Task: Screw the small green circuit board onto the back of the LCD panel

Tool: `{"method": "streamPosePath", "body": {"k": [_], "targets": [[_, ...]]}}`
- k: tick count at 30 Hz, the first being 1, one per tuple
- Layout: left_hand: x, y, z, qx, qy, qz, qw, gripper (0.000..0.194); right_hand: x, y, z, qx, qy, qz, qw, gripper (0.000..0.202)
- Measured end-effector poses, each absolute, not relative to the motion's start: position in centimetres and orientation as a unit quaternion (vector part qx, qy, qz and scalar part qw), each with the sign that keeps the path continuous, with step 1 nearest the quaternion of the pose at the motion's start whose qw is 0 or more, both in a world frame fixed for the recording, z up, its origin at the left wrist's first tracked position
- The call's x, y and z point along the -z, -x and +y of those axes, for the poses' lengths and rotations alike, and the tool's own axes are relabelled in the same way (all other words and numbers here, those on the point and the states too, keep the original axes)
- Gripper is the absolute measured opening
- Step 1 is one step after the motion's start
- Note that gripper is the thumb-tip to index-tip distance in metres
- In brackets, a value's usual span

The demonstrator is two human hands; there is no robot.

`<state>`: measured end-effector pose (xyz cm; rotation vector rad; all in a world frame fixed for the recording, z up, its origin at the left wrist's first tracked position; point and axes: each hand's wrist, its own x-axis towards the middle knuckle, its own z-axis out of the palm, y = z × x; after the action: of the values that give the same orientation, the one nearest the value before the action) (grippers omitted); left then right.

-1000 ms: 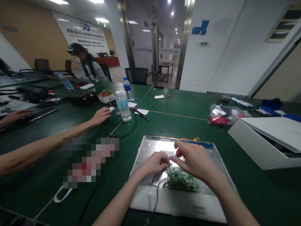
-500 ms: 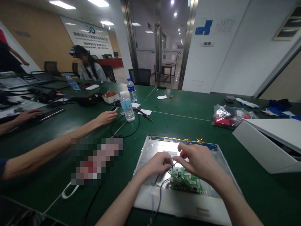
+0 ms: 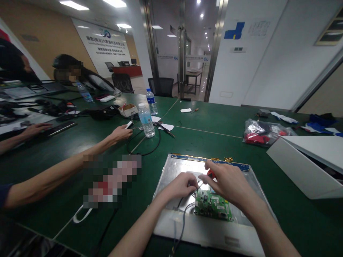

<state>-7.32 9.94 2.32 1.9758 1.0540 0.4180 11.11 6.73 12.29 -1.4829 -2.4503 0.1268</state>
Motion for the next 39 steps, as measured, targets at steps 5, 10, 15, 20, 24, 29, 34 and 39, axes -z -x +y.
{"method": "streamPosePath", "body": {"k": [5, 10, 15, 20, 24, 29, 34, 39], "targets": [[-2.07, 7.35, 9.94, -0.176, -0.783, 0.424, 0.419, 0.016, -12.26, -11.14, 6.74, -0.041, 0.518, -0.844, 0.134, 0.008], [-2.14, 7.37, 9.97, -0.167, -0.786, 0.425, 0.417, 0.016, -12.34, -11.23, 6.62, -0.039, 0.500, -0.852, 0.153, 0.010], [-2.18, 7.36, 9.97, -0.169, -0.785, 0.419, 0.424, 0.016, -12.37, -11.00, 6.78, -0.032, 0.514, -0.845, 0.141, 0.010], [-2.21, 7.35, 9.91, -0.173, -0.788, 0.416, 0.420, 0.015, -12.32, -10.97, 6.68, -0.049, 0.509, -0.846, 0.149, 0.011], [-2.38, 7.35, 9.96, -0.167, -0.796, 0.409, 0.413, 0.014, -12.35, -11.04, 6.61, -0.056, 0.500, -0.851, 0.152, 0.014], [-2.43, 7.39, 9.93, -0.171, -0.795, 0.415, 0.408, 0.014, -12.58, -10.91, 6.70, -0.068, 0.507, -0.848, 0.135, 0.008], [-2.44, 7.37, 9.93, -0.173, -0.795, 0.410, 0.413, 0.013, -12.66, -10.78, 6.60, -0.071, 0.507, -0.850, 0.127, 0.008], [-2.49, 7.33, 9.94, -0.174, -0.792, 0.403, 0.425, 0.011, -12.45, -10.96, 6.59, -0.068, 0.495, -0.855, 0.136, 0.009]]}}
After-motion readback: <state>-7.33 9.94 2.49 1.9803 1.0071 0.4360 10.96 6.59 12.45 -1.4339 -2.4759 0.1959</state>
